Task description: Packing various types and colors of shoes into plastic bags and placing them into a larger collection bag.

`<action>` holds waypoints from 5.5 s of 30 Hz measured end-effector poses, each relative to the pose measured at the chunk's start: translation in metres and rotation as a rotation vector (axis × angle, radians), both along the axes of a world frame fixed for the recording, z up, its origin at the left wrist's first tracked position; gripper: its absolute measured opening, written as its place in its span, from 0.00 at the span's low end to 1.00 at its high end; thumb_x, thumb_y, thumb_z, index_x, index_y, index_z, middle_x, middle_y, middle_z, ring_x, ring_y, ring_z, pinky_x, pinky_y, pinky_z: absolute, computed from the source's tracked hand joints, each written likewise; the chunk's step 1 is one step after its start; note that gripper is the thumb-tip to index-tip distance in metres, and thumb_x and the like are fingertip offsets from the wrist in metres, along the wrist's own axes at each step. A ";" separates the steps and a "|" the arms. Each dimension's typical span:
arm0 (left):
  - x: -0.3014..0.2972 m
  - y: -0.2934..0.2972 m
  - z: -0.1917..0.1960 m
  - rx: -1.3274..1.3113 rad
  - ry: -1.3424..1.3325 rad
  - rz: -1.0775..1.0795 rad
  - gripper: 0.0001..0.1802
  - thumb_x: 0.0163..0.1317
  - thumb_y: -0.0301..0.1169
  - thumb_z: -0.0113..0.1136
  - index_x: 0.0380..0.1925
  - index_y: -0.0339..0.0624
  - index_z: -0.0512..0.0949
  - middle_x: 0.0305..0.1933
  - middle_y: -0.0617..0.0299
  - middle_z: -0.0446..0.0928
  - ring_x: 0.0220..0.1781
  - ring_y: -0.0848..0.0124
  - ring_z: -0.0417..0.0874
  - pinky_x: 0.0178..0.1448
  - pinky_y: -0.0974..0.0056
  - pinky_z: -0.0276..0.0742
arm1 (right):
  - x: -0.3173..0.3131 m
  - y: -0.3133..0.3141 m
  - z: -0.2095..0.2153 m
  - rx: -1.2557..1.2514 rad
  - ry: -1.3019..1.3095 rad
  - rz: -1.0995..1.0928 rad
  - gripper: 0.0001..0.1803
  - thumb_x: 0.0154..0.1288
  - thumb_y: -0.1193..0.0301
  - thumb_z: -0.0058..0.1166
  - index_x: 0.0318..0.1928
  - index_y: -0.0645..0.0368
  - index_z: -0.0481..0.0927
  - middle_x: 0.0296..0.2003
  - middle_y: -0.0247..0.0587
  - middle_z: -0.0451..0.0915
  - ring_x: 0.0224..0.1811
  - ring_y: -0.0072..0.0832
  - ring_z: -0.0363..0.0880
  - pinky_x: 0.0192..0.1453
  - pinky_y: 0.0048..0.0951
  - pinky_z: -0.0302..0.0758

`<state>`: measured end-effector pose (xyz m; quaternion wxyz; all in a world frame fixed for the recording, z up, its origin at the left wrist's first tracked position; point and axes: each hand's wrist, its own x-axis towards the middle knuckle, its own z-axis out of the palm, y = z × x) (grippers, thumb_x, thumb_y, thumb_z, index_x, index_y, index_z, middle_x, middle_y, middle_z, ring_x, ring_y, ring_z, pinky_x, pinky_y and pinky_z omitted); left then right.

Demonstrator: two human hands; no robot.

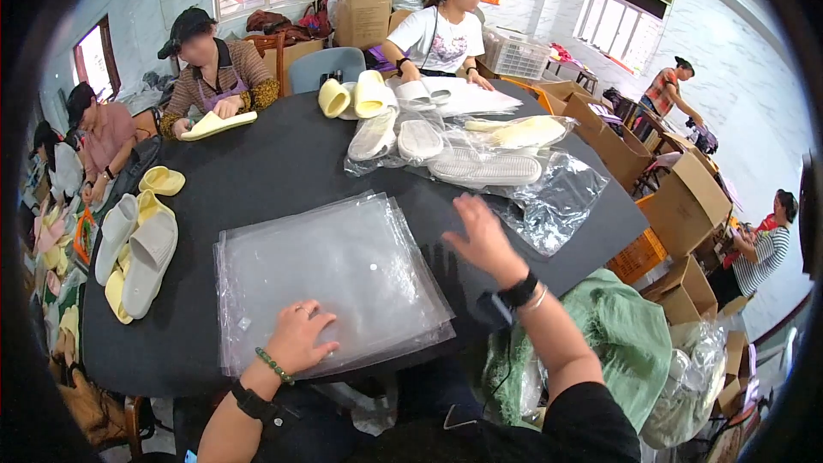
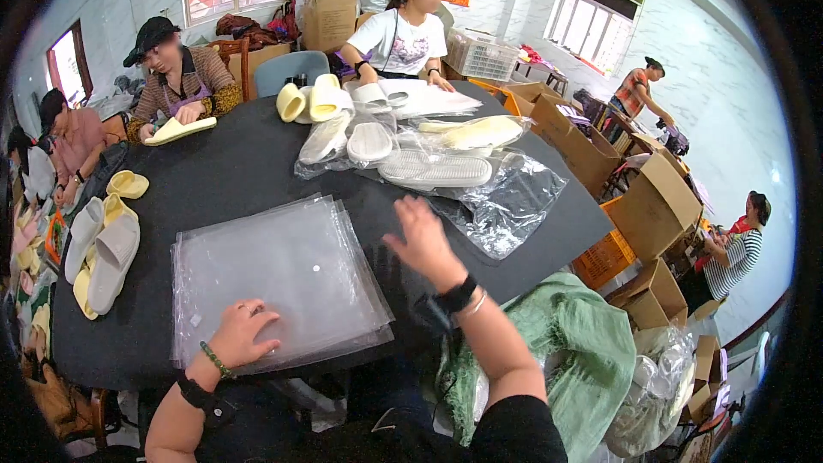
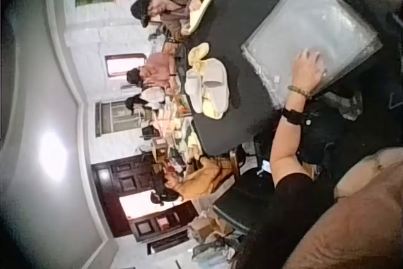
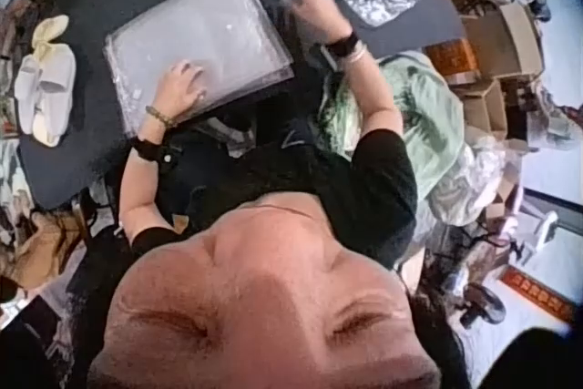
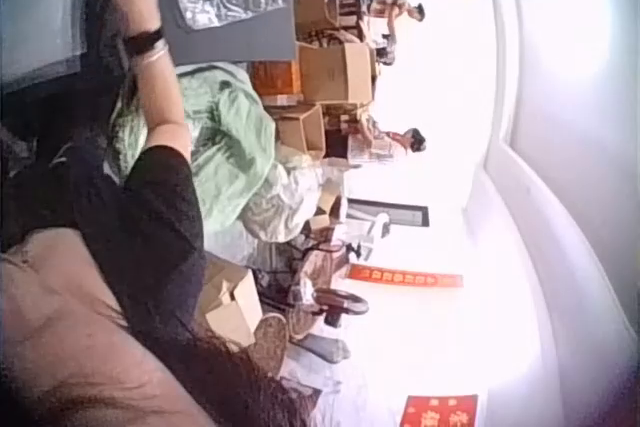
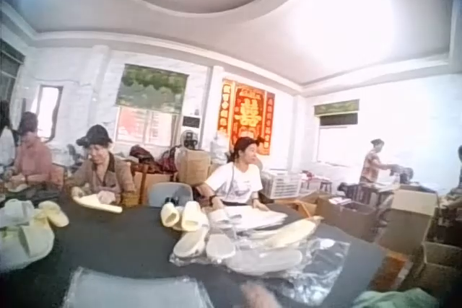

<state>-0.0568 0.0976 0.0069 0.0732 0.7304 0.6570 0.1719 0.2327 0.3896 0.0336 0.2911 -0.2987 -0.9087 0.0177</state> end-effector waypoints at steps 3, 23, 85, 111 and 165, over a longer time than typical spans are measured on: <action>-0.006 -0.005 -0.003 0.013 0.009 0.015 0.26 0.49 0.46 0.71 0.49 0.53 0.80 0.55 0.51 0.73 0.60 0.52 0.71 0.61 0.49 0.66 | 0.003 0.060 0.017 0.128 -0.273 -0.306 0.39 0.56 0.65 0.65 0.66 0.60 0.66 0.68 0.54 0.62 0.73 0.52 0.55 0.69 0.53 0.62; -0.003 -0.007 -0.010 0.081 0.067 0.010 0.27 0.50 0.48 0.70 0.50 0.53 0.79 0.55 0.52 0.73 0.57 0.53 0.73 0.59 0.50 0.66 | 0.002 0.143 0.053 0.438 -0.504 -0.447 0.20 0.64 0.73 0.48 0.56 0.54 0.77 0.54 0.46 0.77 0.57 0.40 0.76 0.59 0.43 0.71; -0.001 -0.004 -0.014 -0.125 0.010 0.069 0.25 0.58 0.48 0.63 0.53 0.50 0.79 0.54 0.49 0.79 0.56 0.52 0.79 0.61 0.50 0.72 | -0.054 -0.139 -0.023 -0.499 0.170 0.053 0.17 0.63 0.77 0.54 0.52 0.63 0.69 0.28 0.56 0.80 0.31 0.51 0.82 0.35 0.45 0.77; 0.007 -0.013 -0.013 -0.486 0.052 0.053 0.42 0.63 0.65 0.48 0.67 0.46 0.65 0.69 0.43 0.65 0.71 0.43 0.62 0.71 0.43 0.58 | -0.108 -0.004 -0.002 -0.497 -0.869 0.320 0.82 0.31 0.52 0.79 0.75 0.61 0.29 0.78 0.48 0.36 0.81 0.36 0.31 0.80 0.53 0.38; -0.138 -0.040 0.045 -0.419 -1.468 0.306 0.23 0.62 0.27 0.60 0.57 0.34 0.71 0.56 0.41 0.78 0.35 0.60 0.87 0.31 0.65 0.83 | -0.089 0.002 -0.022 -0.562 -0.698 0.326 0.88 0.24 0.47 0.81 0.74 0.63 0.25 0.77 0.55 0.36 0.81 0.39 0.25 0.79 0.47 0.28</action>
